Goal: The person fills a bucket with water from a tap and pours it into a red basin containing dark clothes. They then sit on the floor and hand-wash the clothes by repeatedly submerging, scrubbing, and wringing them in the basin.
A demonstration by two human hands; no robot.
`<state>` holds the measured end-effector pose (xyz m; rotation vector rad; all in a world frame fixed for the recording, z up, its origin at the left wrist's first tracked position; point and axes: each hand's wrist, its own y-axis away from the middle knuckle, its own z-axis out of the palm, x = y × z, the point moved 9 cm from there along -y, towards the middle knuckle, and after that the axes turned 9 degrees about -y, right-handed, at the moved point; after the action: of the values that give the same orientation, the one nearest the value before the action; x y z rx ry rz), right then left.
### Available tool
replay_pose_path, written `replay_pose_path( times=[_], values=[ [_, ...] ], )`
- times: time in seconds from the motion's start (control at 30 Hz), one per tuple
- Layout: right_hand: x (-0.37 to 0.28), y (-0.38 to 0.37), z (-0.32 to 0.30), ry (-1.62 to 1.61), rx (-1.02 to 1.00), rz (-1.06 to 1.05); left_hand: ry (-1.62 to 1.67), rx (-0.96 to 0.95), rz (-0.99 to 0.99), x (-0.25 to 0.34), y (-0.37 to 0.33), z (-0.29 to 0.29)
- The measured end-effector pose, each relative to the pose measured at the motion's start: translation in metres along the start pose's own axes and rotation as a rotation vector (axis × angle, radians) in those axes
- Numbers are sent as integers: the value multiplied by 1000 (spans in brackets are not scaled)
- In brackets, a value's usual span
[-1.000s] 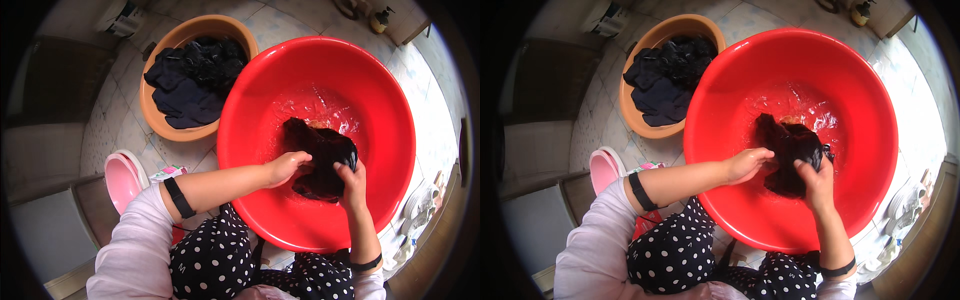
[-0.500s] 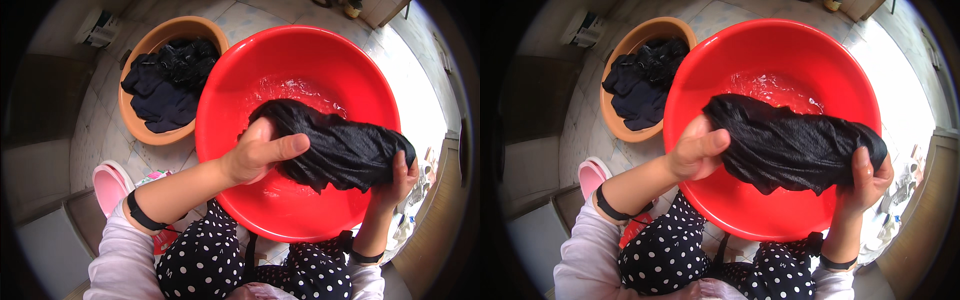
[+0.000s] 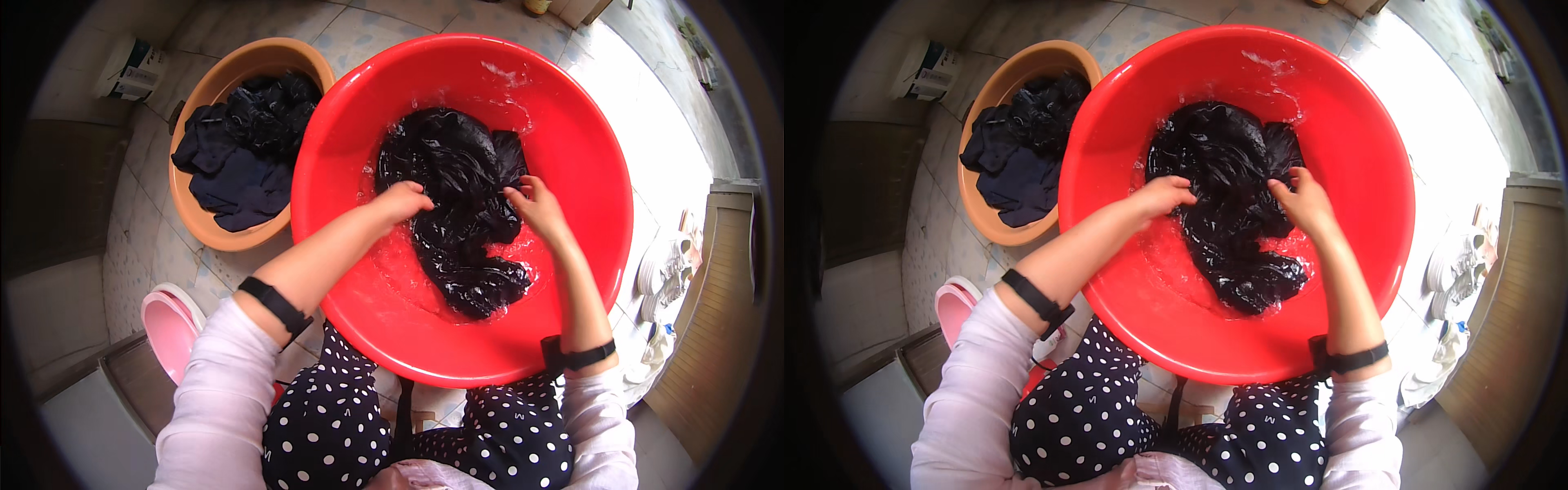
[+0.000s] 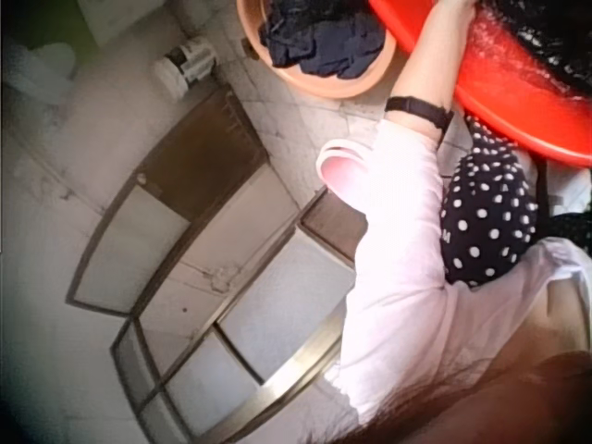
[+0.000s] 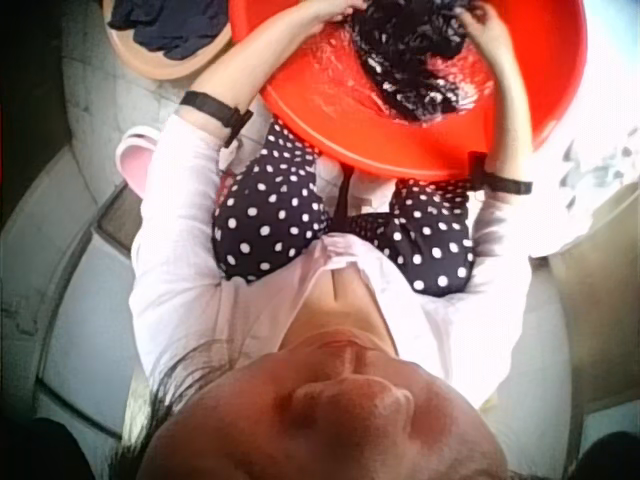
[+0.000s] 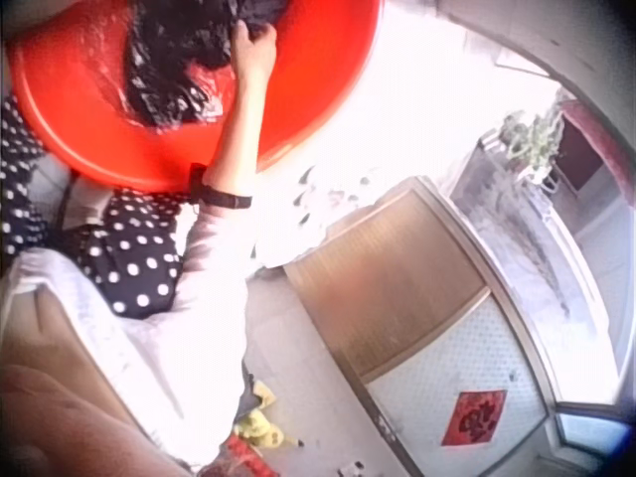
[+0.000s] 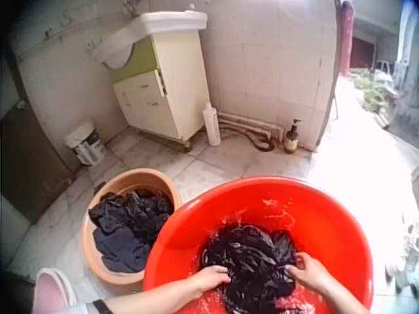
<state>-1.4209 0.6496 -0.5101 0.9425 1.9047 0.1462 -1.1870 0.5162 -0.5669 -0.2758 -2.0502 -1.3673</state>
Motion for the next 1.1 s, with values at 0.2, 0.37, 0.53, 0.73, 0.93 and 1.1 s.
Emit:
replay_pose_path(
  times=[0.2,0.37,0.53,0.73,0.93,1.1],
  values=[
    [17,6,87,356,-145,75,-395,-14,-38,-18,-10,68],
    [-5,59,79,-89,-483,55,-83,-574,-218,-51,37,93],
    [-50,137,93,-181,-853,-123,288,-263,-249,-31,45,50],
    [26,119,117,-150,-647,449,131,-425,35,13,64,67],
    [-2,127,94,-618,-617,259,382,-382,246,26,91,72],
    [-60,125,-9,-973,-248,68,489,-380,255,45,131,-7]
  ],
)
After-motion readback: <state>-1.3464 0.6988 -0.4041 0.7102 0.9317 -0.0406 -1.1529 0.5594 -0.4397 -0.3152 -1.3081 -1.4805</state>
